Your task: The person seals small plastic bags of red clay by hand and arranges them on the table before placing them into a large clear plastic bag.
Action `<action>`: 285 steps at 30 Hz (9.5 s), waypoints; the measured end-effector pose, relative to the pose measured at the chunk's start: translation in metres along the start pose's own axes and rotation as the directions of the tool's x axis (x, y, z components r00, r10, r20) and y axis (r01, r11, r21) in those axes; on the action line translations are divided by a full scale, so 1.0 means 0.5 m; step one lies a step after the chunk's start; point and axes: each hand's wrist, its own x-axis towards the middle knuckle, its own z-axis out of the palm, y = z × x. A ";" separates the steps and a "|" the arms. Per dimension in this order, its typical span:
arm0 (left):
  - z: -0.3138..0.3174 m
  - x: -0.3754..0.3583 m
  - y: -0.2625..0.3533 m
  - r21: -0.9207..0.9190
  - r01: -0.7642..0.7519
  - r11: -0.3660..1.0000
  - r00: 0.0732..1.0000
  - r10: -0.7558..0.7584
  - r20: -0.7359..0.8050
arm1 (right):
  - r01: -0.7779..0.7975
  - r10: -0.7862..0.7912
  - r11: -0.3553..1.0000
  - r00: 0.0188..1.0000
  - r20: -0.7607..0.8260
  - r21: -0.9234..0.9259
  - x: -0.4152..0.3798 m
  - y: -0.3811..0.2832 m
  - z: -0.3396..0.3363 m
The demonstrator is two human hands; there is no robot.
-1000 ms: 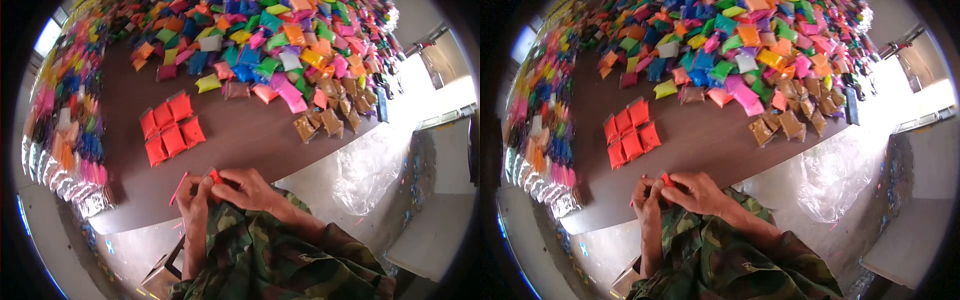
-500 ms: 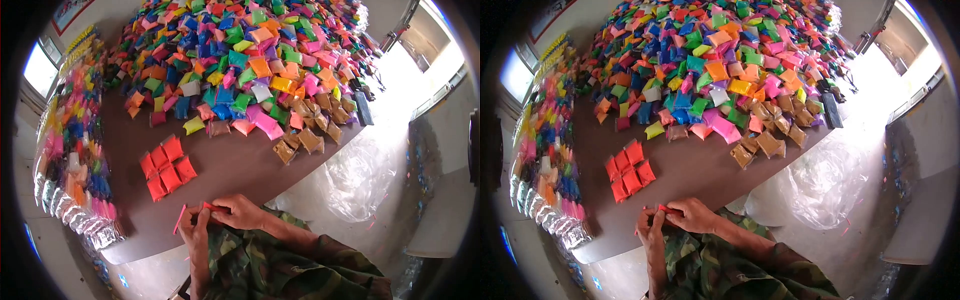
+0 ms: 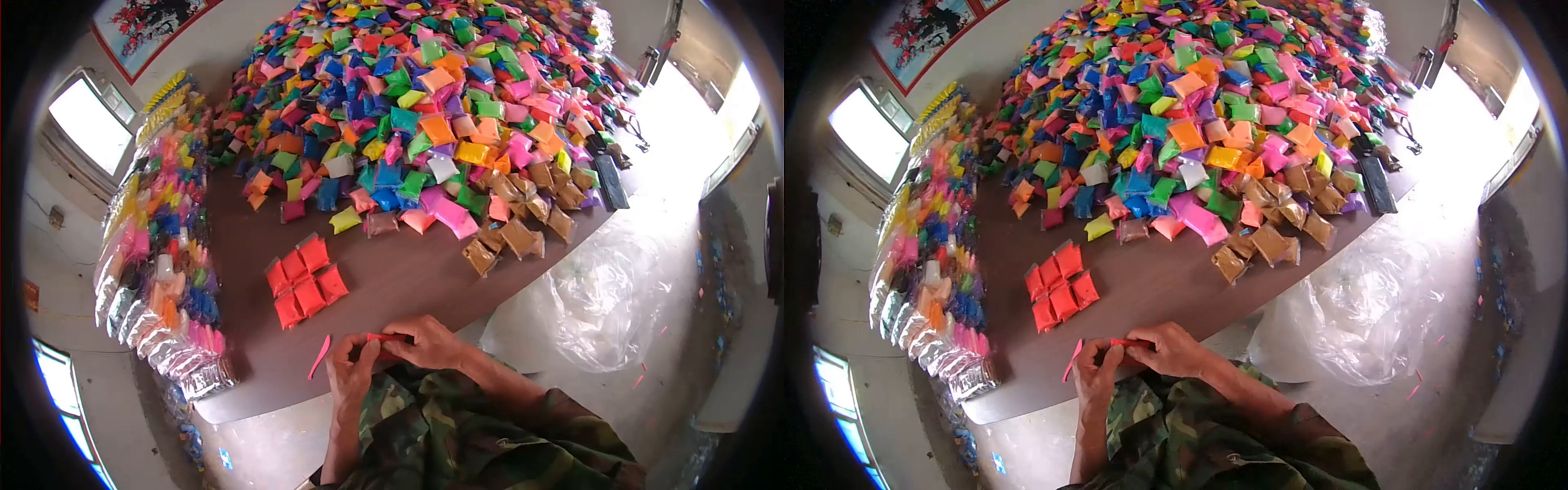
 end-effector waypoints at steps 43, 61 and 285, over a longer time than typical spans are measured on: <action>-0.015 0.076 -0.014 -0.083 0.081 0.993 0.993 -0.073 0.097 | -0.297 0.303 0.946 0.952 -0.035 0.130 0.023 -0.029 -0.016; -0.015 0.085 -0.021 -0.096 0.104 0.990 0.985 -0.090 0.147 | -0.246 0.254 0.966 0.958 -0.131 0.079 0.021 -0.001 0.004; 0.072 0.170 0.006 0.459 -0.227 0.859 0.974 0.190 0.125 | 0.091 -0.312 0.696 0.932 -0.186 -0.712 0.006 0.031 -0.052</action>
